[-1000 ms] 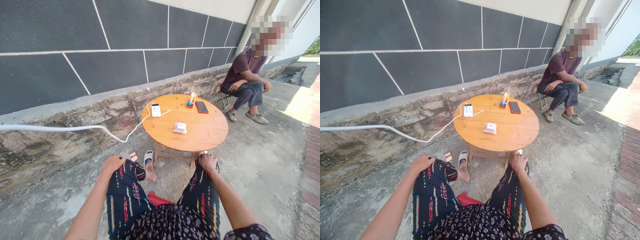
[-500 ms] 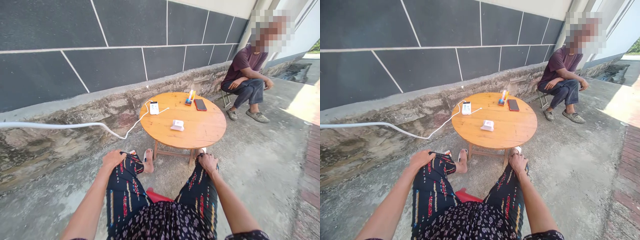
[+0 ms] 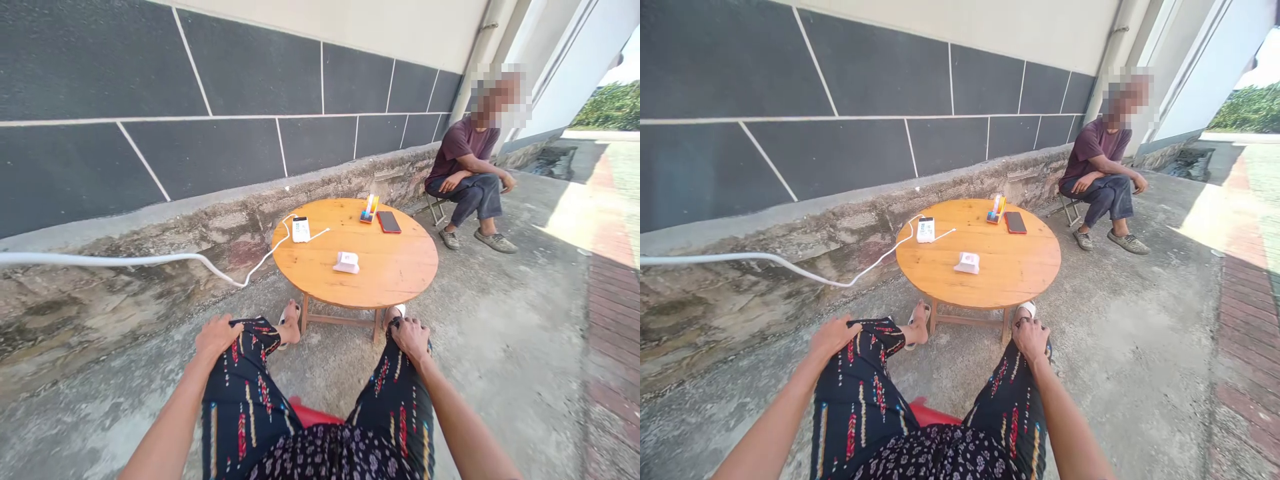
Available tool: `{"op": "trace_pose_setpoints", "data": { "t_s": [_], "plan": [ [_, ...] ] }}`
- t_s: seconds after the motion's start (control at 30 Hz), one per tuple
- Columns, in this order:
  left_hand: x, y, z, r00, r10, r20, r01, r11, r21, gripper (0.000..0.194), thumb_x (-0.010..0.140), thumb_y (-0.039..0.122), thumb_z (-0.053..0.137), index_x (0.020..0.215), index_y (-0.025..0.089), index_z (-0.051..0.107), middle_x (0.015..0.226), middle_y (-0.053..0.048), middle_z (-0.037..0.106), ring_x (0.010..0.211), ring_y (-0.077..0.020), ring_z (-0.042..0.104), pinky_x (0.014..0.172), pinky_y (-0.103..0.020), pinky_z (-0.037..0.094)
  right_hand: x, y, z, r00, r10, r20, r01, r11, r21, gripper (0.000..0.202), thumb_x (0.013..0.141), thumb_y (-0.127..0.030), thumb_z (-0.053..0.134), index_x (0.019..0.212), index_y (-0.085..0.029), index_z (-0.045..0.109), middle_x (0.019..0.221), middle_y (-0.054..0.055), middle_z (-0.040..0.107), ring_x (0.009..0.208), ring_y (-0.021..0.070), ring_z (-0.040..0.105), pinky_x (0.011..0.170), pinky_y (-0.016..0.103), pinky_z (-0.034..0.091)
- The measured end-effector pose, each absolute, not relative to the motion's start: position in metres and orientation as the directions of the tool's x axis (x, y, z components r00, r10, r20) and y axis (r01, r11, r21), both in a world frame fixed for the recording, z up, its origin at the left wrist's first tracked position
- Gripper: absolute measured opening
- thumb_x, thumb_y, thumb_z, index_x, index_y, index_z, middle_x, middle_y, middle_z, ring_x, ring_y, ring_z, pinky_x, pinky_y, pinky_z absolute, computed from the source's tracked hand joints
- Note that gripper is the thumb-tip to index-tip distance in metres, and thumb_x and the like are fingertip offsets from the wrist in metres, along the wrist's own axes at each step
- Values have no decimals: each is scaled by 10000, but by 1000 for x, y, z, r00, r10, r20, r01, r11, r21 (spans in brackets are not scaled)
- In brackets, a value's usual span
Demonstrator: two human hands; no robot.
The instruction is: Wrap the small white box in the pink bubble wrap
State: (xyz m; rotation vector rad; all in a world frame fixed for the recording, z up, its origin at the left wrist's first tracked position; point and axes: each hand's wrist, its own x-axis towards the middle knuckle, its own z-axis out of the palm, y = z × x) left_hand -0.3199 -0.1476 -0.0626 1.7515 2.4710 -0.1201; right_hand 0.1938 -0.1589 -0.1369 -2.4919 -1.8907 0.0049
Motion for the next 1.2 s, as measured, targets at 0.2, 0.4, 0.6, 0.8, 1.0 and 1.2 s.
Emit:
{"op": "trace_pose_setpoints", "data": {
  "t_s": [0.2,0.4,0.6,0.8,1.0,1.2],
  "plan": [
    [-322,-148,-72,-332,933,-139,940,340,33,516,814,524,344,1168,212,554,1168,-170,580,1063,-358,565,829,-456,455,193,-157,-137,263,965,-9,965,-262,15,356,888,-359,399,1013,-142,651,1100,180,626,1077,304,511,860,447,326],
    [-284,-125,-109,-266,951,-154,958,279,66,548,833,535,367,1206,173,540,1199,-188,550,1124,-359,524,877,-445,429,194,-164,-139,258,966,-9,966,-258,28,340,883,-334,394,1029,-153,643,1128,168,612,1105,294,486,894,439,299],
    [-252,-125,-142,-220,966,-135,968,234,93,521,877,462,355,1283,168,496,1255,-192,521,1149,-345,501,898,-449,415,196,-179,-141,288,958,-9,957,-287,44,372,908,-336,344,1147,-187,588,1216,150,567,1178,295,425,933,461,271],
    [-233,-160,-161,-212,977,-38,973,215,88,589,874,441,379,1408,196,335,1492,-186,243,1295,-400,322,948,-506,358,199,-204,-145,244,962,-123,968,-234,86,400,923,-282,323,1188,-116,572,1271,231,517,1258,374,350,970,588,201],
    [-213,-194,-171,87,994,-64,995,-90,-43,531,837,338,412,1333,155,467,1488,-199,281,1403,-394,86,1064,-627,17,126,-246,-183,0,881,-472,999,15,28,157,883,-186,525,899,-184,682,974,112,679,1020,260,594,1004,478,318],
    [-156,-219,-199,422,797,-432,901,-421,104,316,832,235,443,1032,217,688,1126,-167,650,1178,-338,514,1075,-582,161,66,-261,-204,-117,823,-556,993,81,-90,229,923,-305,517,1053,-145,617,1076,86,638,975,206,619,851,399,501]
  ]
}}
